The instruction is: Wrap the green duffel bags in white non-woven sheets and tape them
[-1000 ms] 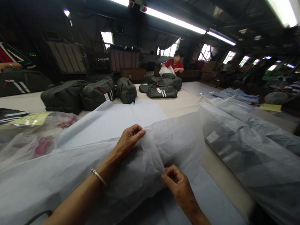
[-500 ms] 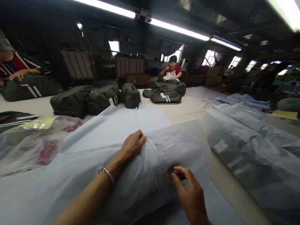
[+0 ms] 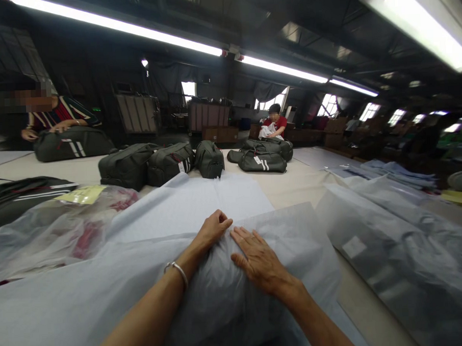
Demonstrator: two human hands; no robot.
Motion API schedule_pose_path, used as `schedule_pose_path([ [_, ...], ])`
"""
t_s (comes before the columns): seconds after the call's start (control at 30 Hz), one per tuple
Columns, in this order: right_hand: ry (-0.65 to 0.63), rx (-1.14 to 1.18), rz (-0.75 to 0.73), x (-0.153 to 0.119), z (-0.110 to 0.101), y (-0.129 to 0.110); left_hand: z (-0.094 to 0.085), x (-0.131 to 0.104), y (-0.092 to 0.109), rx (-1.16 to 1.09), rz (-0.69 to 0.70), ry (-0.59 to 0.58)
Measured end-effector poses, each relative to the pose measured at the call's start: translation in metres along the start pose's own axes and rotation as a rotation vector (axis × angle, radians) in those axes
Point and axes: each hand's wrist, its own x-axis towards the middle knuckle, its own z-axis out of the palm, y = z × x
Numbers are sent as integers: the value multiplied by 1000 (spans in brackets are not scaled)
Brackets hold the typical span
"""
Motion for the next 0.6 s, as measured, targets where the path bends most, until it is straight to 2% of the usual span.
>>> schedule_pose_path([
  [0.1,12,13,-1,-5,5,3,-9,-32,20,133,219,173],
  [0.13,23,17,-5,-5,6,4,-10,-45,24,215,311,180],
  [0.2,41,37,-17,-5,8,6,-4,-69,28,375,438,105],
  [0.3,32,107,-4,1,4,11,15,-86,19,510,420,-17],
  [0.37,21,140,30,5,-1,17,25,-85,10,581,367,-21],
  [0.43,19,80,108,9,-6,30,28,-80,7,628,335,-21],
  [0.6,32,-122,405,2,-22,91,21,-78,20,650,296,-20],
])
